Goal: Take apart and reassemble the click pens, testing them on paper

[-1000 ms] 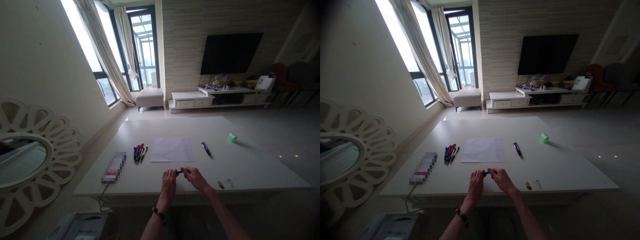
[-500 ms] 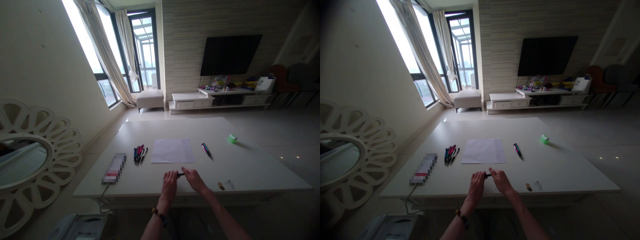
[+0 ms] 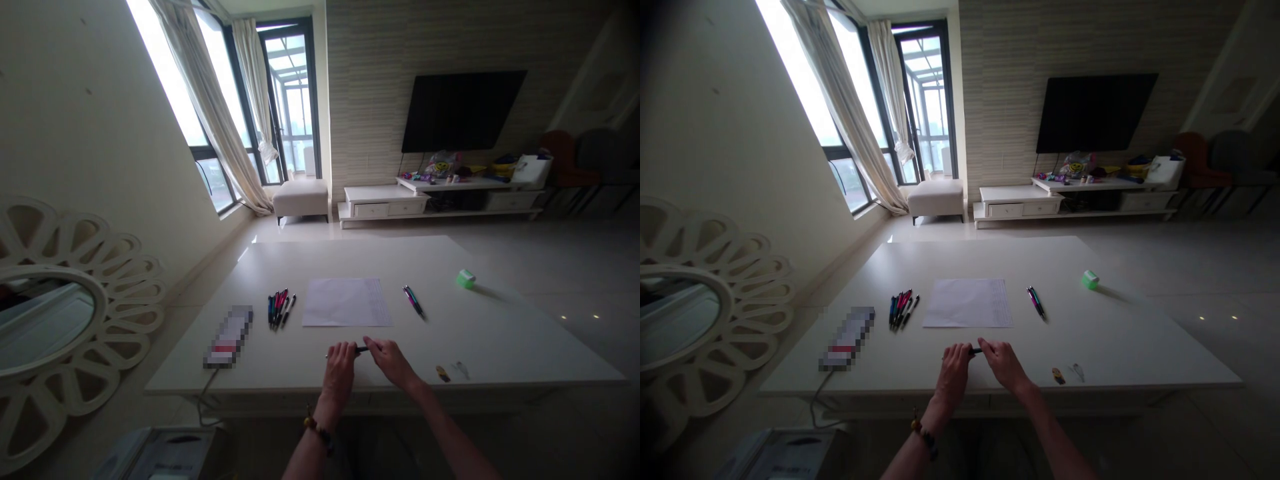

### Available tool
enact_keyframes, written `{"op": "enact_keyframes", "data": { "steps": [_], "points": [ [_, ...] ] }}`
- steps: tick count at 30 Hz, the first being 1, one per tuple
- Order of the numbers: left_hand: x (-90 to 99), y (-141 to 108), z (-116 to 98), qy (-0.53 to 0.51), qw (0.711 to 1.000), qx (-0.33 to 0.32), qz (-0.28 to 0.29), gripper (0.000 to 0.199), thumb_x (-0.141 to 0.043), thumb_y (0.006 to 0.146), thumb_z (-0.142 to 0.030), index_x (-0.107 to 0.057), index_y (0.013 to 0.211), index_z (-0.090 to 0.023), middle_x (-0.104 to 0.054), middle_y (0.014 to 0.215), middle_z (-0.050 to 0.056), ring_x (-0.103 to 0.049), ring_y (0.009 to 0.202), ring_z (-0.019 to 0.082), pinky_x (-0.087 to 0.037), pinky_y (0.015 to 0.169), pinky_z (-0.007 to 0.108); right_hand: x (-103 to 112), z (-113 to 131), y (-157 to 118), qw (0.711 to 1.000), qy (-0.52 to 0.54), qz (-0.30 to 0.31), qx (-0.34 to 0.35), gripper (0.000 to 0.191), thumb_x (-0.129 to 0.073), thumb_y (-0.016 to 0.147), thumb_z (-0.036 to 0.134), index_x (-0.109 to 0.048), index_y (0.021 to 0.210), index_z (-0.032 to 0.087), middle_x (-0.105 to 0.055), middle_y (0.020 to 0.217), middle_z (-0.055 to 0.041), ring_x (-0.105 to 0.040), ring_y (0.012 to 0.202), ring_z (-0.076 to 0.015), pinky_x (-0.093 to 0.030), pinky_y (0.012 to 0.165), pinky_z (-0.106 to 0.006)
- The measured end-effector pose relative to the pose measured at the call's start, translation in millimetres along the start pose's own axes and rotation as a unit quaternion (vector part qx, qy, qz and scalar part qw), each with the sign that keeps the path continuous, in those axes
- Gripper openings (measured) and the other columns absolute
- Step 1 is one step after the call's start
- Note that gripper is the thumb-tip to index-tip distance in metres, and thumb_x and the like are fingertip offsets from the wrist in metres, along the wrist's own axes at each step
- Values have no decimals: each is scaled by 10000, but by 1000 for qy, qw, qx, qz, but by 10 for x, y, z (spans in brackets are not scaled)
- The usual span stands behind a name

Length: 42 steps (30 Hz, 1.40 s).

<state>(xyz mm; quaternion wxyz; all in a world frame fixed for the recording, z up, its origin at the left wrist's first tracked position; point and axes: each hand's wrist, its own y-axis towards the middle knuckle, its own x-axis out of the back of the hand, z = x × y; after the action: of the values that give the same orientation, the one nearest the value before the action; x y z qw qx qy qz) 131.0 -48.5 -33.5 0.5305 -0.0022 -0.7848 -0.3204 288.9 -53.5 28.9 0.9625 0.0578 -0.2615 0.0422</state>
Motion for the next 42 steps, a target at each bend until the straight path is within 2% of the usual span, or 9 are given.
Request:
{"op": "enact_keyframes", "data": {
  "steps": [5, 8, 14, 19, 22, 29, 32, 36, 42],
  "points": [
    [4, 3, 1, 1, 1000, -3, -6, 152, -437, 855, -114, -480, 971, -203, -553, 841, 8, -506, 778, 154, -375, 743, 307, -28, 19, 2, 1000, 19, 21, 3, 446, -351, 856, 513, -515, 623, 169, -464, 516, 34, -428, 499, -107, -323, 512, -221],
    [0, -1, 2, -3, 1000, -2, 4, 156, -421, 864, -119, -475, 985, -200, -554, 849, 13, -504, 788, 160, -373, 746, 315, -27, 24, -2, 1000, 9, 11, -3, 478, -334, 861, 515, -493, 570, 170, -420, 478, 38, -410, 488, -107, -316, 506, -223],
    [7, 1, -1, -4, 1000, 3, 13, 167, -412, 867, -121, -468, 999, -206, -552, 861, 14, -502, 792, 161, -374, 759, 321, -24, 50, -9, 1000, -9, 7, -2, 500, -322, 864, 509, -527, 560, 170, -447, 469, 27, -428, 482, -117, -310, 502, -230],
    [18, 1, -1, -2, 1000, -1, 2, 193, -418, 854, -94, -469, 997, -211, -551, 871, 7, -510, 804, 150, -377, 760, 303, -16, 101, -19, 999, -39, 8, 28, 439, -369, 850, 502, -585, 653, 175, -561, 584, -6, -491, 561, -139, -335, 555, -232],
    [17, -3, -3, 3, 1000, -6, -1, 205, -418, 846, -75, -473, 989, -211, -548, 862, 0, -510, 797, 143, -376, 767, 298, -19, 85, -10, 999, -28, 22, 12, 489, -329, 867, 493, -568, 589, 169, -510, 513, 5, -468, 522, -133, -318, 534, -235],
    [32, 2, -16, -6, 1000, -1, 11, 182, -430, 849, -93, -470, 980, -213, -551, 867, -1, -508, 804, 149, -377, 768, 305, -23, 33, -6, 999, -18, 24, 13, 481, -342, 858, 483, -563, 585, 154, -470, 506, 27, -438, 529, -120, -313, 537, -231],
    [29, 4, -14, -12, 1000, 3, 14, 181, -422, 851, -89, -470, 975, -213, -551, 872, 2, -511, 807, 149, -380, 770, 306, -33, 38, -18, 999, -14, 24, 25, 441, -361, 854, 476, -574, 633, 159, -502, 547, 27, -444, 543, -116, -316, 537, -226],
    [21, -1, -8, -15, 1000, 7, 13, 177, -422, 853, -97, -473, 979, -210, -554, 860, 4, -516, 807, 155, -384, 766, 312, -36, 34, -21, 999, -1, 38, -8, 513, -316, 860, 515, -554, 576, 160, -421, 457, 40, -395, 471, -105, -294, 490, -225],
    [28, -10, 2, -19, 1000, -5, 18, 203, -410, 857, -95, -485, 997, -220, -573, 889, 11, -526, 822, 157, -387, 790, 326, -2, 63, -14, 999, -2, 26, 36, 446, -338, 851, 512, -567, 665, 178, -559, 598, -4, -472, 565, -138, -343, 553, -238]
  ]
}}
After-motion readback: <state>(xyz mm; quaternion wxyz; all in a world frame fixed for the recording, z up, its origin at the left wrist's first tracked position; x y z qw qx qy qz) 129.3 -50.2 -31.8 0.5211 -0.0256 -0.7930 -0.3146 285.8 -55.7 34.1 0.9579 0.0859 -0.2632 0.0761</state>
